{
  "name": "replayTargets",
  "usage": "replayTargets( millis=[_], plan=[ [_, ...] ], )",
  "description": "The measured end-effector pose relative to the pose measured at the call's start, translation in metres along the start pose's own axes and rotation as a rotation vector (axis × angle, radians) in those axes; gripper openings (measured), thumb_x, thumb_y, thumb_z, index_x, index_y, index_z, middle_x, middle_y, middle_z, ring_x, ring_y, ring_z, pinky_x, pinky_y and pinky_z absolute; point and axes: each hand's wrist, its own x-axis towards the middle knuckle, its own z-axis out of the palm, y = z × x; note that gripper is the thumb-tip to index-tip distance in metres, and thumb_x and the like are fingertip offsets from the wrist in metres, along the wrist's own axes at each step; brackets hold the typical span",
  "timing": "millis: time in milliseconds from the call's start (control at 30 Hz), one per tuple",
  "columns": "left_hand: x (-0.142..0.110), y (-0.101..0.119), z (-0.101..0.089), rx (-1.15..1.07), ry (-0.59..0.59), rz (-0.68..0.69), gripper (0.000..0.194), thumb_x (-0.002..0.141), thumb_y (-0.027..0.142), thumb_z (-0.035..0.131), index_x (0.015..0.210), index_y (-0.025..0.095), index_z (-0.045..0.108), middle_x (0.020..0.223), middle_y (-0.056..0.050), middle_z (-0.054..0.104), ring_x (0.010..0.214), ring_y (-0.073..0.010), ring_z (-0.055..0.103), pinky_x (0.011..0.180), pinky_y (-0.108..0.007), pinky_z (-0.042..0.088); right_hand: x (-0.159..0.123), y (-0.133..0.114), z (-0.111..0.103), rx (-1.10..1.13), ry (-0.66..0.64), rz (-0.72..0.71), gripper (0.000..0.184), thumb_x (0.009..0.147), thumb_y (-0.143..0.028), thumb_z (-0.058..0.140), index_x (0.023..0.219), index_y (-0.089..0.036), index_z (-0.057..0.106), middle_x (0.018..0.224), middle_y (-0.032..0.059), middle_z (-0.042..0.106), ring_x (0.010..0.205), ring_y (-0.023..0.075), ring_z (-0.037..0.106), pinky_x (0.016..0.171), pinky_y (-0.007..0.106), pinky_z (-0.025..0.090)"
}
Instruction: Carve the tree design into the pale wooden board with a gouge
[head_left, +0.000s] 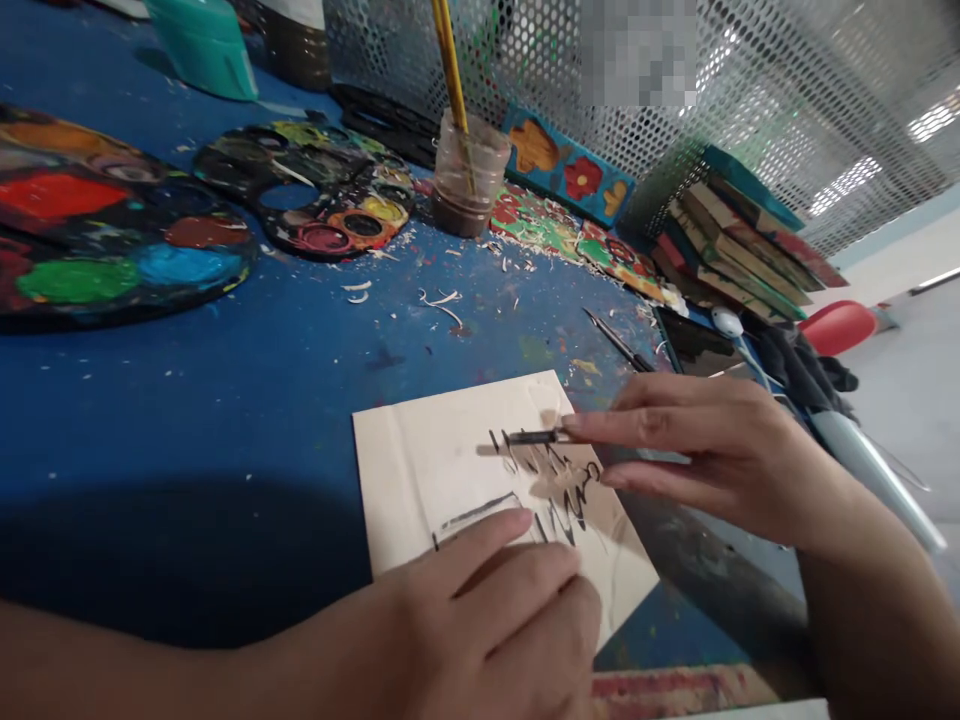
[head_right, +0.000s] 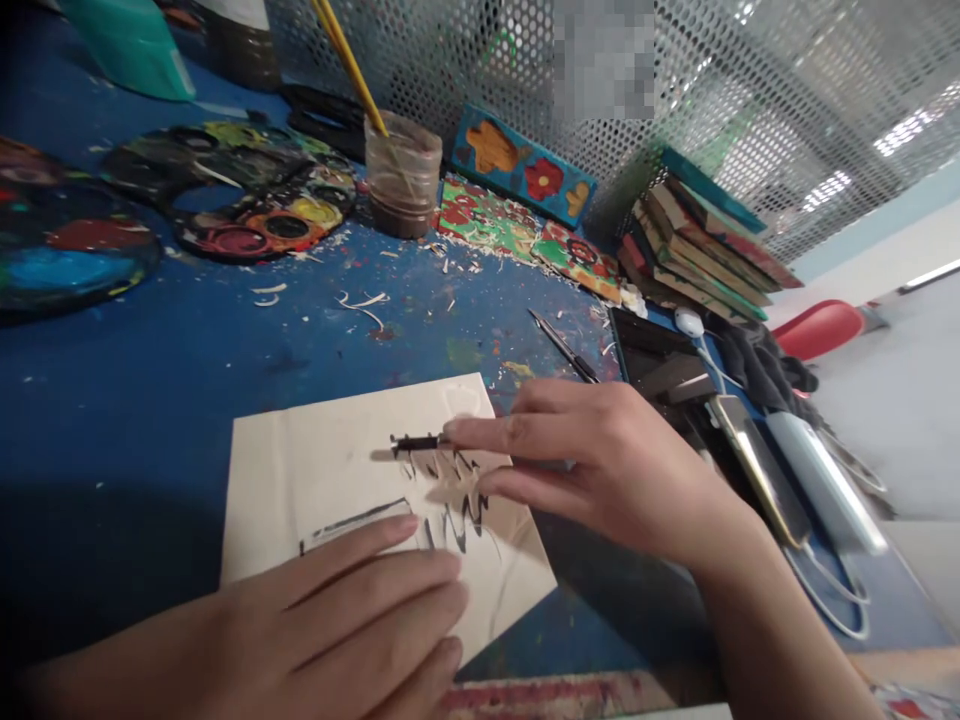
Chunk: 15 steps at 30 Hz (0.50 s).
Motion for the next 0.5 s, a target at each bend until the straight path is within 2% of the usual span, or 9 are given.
replayTargets(
  millis=[67,133,200,367,500],
  plan=[
    [0.000,-0.001,0.001,0.087,0.027,0.021,0.022,0.097,0.026,0.048,0.110,0.025,0.066,0.123,-0.001,0.067,0.119,-0.0199,0.057,0.103,-0.038,0.050,-0.001,-0.002,-0.001,-0.111,0.003,-0.023,0.023,0.095,-0.027,0.062,0.115,-0.025,0.072,0.085,0.0023,0.071,0.066,0.0119,0.064,0.059,0.026,0.046],
    [-0.001,-0.001,0.002,0.115,0.037,0.037,0.020,0.096,0.023,0.051,0.110,0.024,0.066,0.127,-0.002,0.066,0.125,-0.0199,0.055,0.108,-0.036,0.046,-0.002,-0.003,0.000,-0.167,0.005,-0.018,0.019,0.096,-0.027,0.061,0.107,-0.025,0.075,0.083,0.0027,0.072,0.063,0.0124,0.064,0.057,0.027,0.045],
    [-0.002,-0.002,0.004,0.084,0.039,0.018,0.019,0.096,0.024,0.052,0.108,0.023,0.067,0.128,-0.002,0.066,0.126,-0.0187,0.055,0.112,-0.035,0.042,-0.001,-0.003,0.000,-0.178,0.008,-0.030,0.016,0.095,-0.027,0.061,0.103,-0.025,0.075,0.083,0.0025,0.073,0.064,0.0125,0.066,0.058,0.027,0.046],
    [-0.002,0.000,0.010,0.031,0.084,-0.034,0.023,0.098,0.032,0.052,0.111,0.021,0.067,0.127,0.001,0.067,0.118,-0.0130,0.058,0.110,-0.026,0.041,0.000,-0.004,-0.002,-0.278,0.006,-0.132,0.015,0.097,-0.021,0.060,0.103,-0.021,0.074,0.083,0.0022,0.074,0.066,0.0105,0.066,0.060,0.024,0.046],
    [-0.005,0.007,0.012,0.016,0.091,-0.135,0.028,0.096,0.037,0.054,0.110,0.017,0.067,0.119,-0.004,0.070,0.116,-0.0154,0.059,0.114,-0.029,0.038,0.001,-0.011,-0.002,-0.377,-0.025,-0.138,0.019,0.099,-0.024,0.055,0.102,-0.020,0.073,0.079,0.0015,0.071,0.063,0.0098,0.062,0.059,0.025,0.043]
  ],
)
